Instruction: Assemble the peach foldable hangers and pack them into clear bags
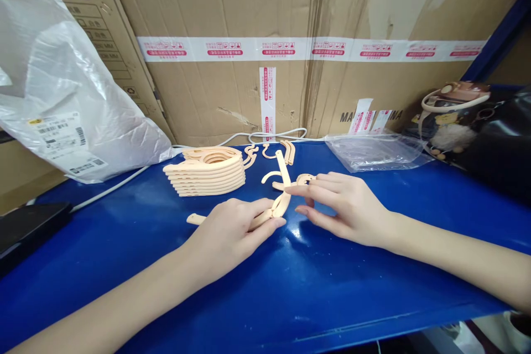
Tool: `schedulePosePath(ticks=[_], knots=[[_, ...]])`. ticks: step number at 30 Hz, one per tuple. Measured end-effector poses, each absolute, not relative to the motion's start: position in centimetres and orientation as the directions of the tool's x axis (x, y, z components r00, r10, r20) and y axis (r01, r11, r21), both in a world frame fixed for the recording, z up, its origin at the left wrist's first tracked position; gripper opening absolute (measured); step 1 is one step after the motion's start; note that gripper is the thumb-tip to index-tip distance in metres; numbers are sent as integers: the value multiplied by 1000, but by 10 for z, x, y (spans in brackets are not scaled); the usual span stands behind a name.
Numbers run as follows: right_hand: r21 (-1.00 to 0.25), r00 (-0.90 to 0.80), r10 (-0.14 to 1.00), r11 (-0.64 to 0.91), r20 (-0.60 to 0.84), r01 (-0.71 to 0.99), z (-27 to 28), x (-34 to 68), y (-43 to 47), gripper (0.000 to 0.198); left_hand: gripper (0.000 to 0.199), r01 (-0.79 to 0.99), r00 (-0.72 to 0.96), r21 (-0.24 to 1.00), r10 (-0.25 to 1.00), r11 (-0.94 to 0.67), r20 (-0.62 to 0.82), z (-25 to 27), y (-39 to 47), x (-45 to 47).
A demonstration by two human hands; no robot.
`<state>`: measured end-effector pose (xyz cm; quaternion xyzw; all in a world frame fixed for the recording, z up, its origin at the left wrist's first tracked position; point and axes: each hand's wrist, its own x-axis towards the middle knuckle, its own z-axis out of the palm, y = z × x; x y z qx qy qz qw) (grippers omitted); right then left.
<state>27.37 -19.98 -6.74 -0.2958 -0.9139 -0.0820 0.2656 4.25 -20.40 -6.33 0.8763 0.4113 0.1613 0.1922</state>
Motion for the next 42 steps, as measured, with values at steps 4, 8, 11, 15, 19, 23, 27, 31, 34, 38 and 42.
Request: schedulePosePath(ticks=[4, 8, 11, 15, 19, 23, 27, 31, 34, 38, 42], knots=[[-105, -697, 549, 814, 461, 572, -68, 271, -200, 33, 33, 626, 692, 375, 709, -683, 137, -66, -207, 42], [-314, -613, 670, 740, 419, 594, -69, 272, -193, 27, 28, 563, 776, 271, 613, -780, 151, -68, -212, 42], [-473, -488, 767, 641, 416, 605, -70, 275, -183, 23, 25, 532, 800, 244, 576, -811, 170, -67, -211, 42], [-573, -400, 821, 571, 408, 588, -71, 281, -173, 7, 23, 493, 816, 272, 547, -827, 186, -67, -205, 42], [-475, -459, 788, 615, 411, 630, -73, 283, -170, 14, 23, 451, 821, 318, 527, -834, 219, -67, -202, 41], [-302, -516, 756, 642, 403, 705, -74, 281, -175, 16, 21, 440, 788, 361, 546, -822, 284, -72, -196, 39], [-119, -519, 741, 615, 427, 780, -76, 280, -179, 15, 42, 498, 766, 338, 588, -799, 260, -81, -189, 37], [-36, -516, 736, 588, 438, 808, -79, 281, -179, 15, 72, 576, 765, 289, 629, -765, 141, -83, -188, 37], [-24, -485, 762, 546, 429, 837, -79, 281, -178, 16, 64, 590, 759, 253, 634, -766, 148, -79, -191, 38], [8, -456, 763, 510, 459, 860, -77, 281, -177, 27, 45, 645, 688, 190, 671, -740, 275, -74, -191, 38], [100, -461, 753, 474, 469, 875, -76, 281, -176, 25, 35, 687, 661, 98, 675, -720, 328, -75, -189, 36]])
